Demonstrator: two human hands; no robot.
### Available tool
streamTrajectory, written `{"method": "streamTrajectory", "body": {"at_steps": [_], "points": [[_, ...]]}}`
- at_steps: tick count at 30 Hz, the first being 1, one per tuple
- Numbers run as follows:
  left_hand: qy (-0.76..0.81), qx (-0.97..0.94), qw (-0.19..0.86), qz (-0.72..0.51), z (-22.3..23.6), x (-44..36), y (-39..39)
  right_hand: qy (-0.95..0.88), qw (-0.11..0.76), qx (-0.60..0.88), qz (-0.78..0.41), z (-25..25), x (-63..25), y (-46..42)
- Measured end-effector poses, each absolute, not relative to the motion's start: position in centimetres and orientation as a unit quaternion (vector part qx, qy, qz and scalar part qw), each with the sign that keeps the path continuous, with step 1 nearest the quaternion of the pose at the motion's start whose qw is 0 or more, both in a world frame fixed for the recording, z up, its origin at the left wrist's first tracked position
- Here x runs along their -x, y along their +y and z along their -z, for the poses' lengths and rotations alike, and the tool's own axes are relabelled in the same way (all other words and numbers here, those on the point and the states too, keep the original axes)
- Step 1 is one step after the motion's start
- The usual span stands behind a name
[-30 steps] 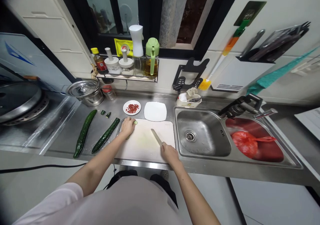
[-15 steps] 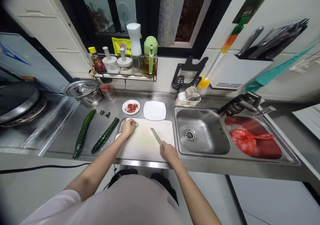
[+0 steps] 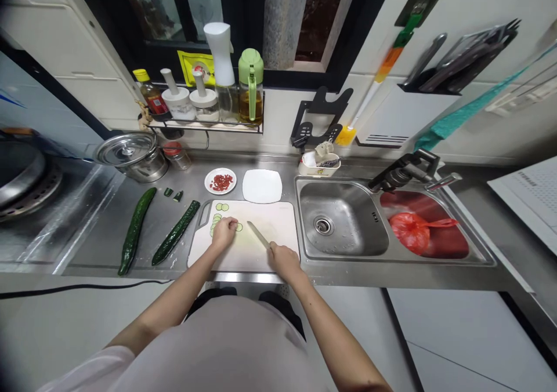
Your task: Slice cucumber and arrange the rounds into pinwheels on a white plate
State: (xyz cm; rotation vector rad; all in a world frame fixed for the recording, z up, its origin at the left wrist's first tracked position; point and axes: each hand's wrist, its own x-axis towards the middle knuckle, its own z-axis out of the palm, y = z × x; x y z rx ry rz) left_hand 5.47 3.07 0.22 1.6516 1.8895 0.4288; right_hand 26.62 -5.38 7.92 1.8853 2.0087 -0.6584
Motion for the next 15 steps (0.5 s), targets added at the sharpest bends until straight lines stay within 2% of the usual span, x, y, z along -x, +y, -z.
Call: {"method": "streamTrajectory", "body": {"at_steps": [15], "points": [[0.657,-0.696,0.279,-0.079,-0.98,-5.02,3.32,0.703,0.168,-0.648,0.239,-8.20,-26.28,-5.31]]}}
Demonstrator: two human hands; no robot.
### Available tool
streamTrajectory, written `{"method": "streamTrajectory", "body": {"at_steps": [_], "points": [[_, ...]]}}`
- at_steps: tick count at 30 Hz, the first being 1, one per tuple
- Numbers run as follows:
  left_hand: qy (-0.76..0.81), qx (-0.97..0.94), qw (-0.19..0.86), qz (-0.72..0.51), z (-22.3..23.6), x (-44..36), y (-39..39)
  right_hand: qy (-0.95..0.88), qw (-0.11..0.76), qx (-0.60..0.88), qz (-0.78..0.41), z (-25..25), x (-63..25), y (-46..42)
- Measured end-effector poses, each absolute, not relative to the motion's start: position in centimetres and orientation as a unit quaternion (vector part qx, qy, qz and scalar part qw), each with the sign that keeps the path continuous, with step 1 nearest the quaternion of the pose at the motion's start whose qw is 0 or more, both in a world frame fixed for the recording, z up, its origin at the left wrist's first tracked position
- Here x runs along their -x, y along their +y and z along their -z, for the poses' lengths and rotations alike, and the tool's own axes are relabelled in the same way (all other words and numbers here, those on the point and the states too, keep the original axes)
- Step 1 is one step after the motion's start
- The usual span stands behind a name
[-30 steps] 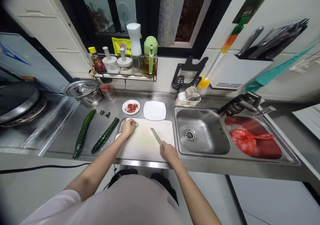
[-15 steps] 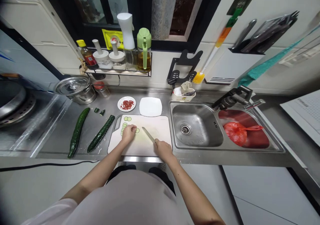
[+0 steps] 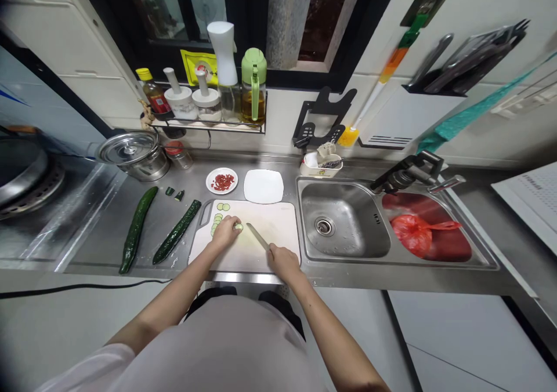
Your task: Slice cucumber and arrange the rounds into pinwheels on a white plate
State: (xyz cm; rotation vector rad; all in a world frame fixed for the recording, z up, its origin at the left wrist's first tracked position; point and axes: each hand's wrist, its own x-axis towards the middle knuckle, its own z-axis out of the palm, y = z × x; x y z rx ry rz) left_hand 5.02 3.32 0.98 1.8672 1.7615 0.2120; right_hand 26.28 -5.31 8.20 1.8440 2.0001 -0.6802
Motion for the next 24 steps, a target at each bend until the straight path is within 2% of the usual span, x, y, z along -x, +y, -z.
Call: {"method": "streamTrajectory", "body": {"at_steps": [5,14,20,24], "points": [[0.672,-0.669,0.300,-0.101,-1.3,-4.9,3.9,0.698,0.166,-0.653,0.243,-8.2,-26.5,-5.4],[0.725,-0.437,0.485,-0.217,0.3,-5.5,3.1,0.695,0.164,-0.655,0.247,-8.4,-26.9,-5.2],[0.745,-0.505,0.389,-0.198,0.2,-5.4,2.3,0.706,0.164,-0.643,0.248,-8.5,-26.4,-5.3],[0.741,-0.479,0.424,-0.206,0.0,-5.4,2.2,0.709,0.169,-0.636,0.252,-8.9,-26.0,-5.3]]}}
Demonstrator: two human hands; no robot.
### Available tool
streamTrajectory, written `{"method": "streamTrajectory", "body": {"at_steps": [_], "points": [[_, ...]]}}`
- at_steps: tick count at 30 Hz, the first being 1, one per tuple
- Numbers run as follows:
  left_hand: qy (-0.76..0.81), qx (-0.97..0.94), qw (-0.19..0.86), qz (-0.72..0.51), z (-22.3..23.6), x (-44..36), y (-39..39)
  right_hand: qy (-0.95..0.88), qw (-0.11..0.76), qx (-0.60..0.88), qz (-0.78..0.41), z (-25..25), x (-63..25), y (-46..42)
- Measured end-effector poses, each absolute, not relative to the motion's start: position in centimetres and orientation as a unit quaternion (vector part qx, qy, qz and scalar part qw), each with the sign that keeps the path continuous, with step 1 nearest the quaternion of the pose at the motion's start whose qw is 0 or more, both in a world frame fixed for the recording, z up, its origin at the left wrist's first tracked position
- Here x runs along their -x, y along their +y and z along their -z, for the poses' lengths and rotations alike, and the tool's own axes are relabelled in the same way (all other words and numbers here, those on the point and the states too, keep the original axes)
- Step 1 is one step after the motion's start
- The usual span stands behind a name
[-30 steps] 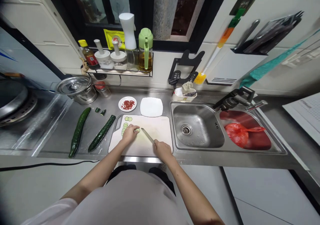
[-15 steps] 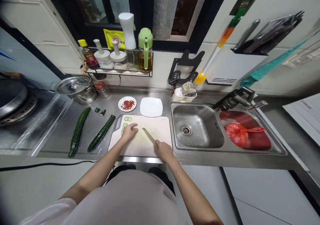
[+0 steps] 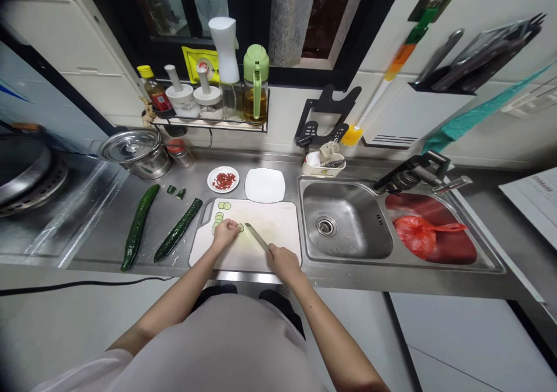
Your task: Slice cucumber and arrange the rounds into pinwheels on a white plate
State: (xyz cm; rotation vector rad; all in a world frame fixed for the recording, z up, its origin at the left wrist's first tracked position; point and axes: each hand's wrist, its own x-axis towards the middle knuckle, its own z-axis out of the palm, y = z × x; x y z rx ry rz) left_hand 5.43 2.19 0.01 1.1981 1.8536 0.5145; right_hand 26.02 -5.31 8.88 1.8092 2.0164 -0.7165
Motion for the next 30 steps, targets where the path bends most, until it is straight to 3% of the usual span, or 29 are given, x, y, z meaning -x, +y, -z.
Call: {"method": "streamTrajectory", "body": {"at_steps": [12,30], "points": [[0.738,-0.570,0.325,-0.157,-0.4,-4.7,2.0,0.729,0.176,-0.618,0.237,-9.1,-25.6,-5.5],[0.738,-0.580,0.316,-0.139,0.1,-4.8,2.0,0.732,0.192,-0.605,0.248,-8.6,-24.9,-5.4]]}}
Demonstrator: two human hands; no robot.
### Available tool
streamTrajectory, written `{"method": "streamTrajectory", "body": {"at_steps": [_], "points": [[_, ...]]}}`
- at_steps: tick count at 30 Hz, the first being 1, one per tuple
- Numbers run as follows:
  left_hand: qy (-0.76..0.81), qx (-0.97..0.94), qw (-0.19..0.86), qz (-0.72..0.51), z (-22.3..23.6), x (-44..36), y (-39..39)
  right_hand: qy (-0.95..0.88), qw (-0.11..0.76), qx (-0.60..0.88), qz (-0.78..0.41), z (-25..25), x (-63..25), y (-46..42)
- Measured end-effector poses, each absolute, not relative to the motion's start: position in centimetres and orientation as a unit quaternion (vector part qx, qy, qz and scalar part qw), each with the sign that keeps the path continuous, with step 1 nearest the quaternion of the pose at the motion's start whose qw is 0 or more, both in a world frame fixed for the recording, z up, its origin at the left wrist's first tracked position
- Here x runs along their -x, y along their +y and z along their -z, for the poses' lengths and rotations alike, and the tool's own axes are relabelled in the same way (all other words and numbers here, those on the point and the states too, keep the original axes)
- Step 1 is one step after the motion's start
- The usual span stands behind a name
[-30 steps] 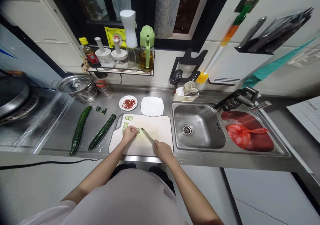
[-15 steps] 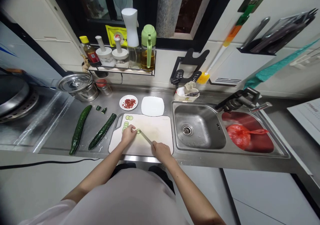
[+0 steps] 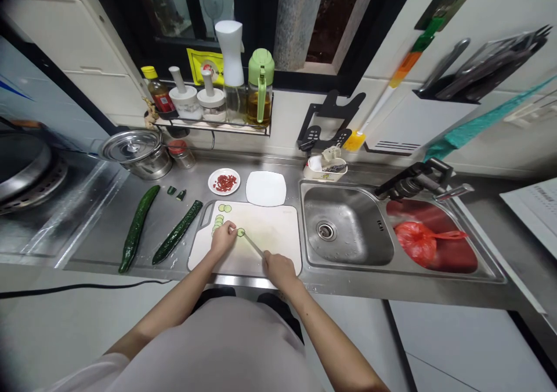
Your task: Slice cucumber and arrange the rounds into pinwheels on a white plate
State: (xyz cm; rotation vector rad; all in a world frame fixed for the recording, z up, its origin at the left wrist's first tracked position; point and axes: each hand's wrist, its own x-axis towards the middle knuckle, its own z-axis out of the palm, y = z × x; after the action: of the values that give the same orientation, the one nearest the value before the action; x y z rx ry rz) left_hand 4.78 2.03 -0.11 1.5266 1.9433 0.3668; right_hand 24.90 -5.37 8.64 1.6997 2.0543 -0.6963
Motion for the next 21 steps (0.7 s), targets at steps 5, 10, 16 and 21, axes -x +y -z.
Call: {"method": "streamTrajectory", "body": {"at_steps": [5,10,16,21], "points": [[0.739,-0.579,0.314,-0.142,0.27,-4.85,2.07,0.730,0.195,-0.601,0.260,-8.73,-24.78,-5.21],[0.743,-0.577,0.312,-0.133,0.29,-4.86,2.25,0.728,0.195,-0.601,0.265,-8.78,-24.68,-5.02],[0.744,-0.574,0.318,-0.123,0.26,-4.83,2.55,0.723,0.199,-0.602,0.272,-8.72,-24.51,-5.00],[0.749,-0.569,0.320,-0.110,0.15,-4.88,2.73,0.727,0.197,-0.604,0.262,-8.71,-24.13,-4.80]]}}
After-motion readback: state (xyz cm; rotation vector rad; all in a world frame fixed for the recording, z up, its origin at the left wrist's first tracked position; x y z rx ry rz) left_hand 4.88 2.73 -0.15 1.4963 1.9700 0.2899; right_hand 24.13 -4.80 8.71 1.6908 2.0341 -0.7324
